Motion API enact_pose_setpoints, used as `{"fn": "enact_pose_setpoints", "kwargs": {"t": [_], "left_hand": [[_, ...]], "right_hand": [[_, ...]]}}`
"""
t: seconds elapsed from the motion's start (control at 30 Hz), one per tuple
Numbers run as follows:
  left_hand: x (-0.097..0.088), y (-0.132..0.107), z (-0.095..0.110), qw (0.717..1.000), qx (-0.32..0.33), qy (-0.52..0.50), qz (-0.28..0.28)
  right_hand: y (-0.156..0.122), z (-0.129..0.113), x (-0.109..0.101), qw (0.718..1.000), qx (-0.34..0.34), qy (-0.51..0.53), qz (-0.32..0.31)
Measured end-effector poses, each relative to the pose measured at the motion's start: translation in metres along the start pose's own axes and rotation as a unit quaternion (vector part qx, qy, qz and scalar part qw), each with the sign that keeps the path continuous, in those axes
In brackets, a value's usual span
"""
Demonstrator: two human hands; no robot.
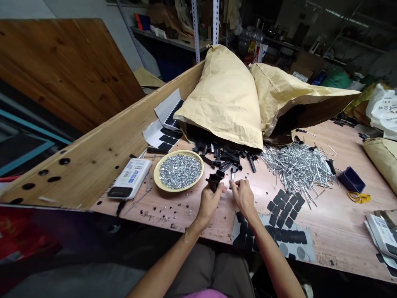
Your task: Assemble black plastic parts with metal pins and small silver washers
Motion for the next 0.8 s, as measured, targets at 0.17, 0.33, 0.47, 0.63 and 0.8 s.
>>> {"fn": "enact_pose_setpoints", "kwargs": {"t": [0.17,0.33,0.47,0.63,0.8], "left_hand": [[0.007,0.0,-0.016,0.995,-0.071,-0.059,-0.049],[0.028,0.001,-0.025,0.95,-0.175,-0.226,-0.122],[0.03,0.009,-0.026,0.936,-0.206,-0.262,-0.112],[0.019,0.011,-0.024,0.955,-0.165,-0.24,-0.063],[0.006,0.006,-0.004,0.997,-0.017,-0.069,-0.017]], "right_hand": [[0.013,0.01,-0.003,0.998,0.042,-0.04,0.011],[-0.009,0.015,-0.01,0.993,-0.068,0.094,-0.017],[0.011,0.015,-0.013,0.983,-0.098,0.108,-0.114],[0.07,0.013,-0.021,0.991,-0.07,-0.092,0.062],[0.061,0.004,-0.041,0.975,-0.131,-0.163,0.076]]}}
Point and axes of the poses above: each hand's wrist, its own y-axis towards the middle knuckle, its own x-axis out of the palm, z = x × y, the point moved 4 cm from there along y, towards the middle knuckle, and after that the axes turned 8 degrees about -x, right-handed, at the moved point
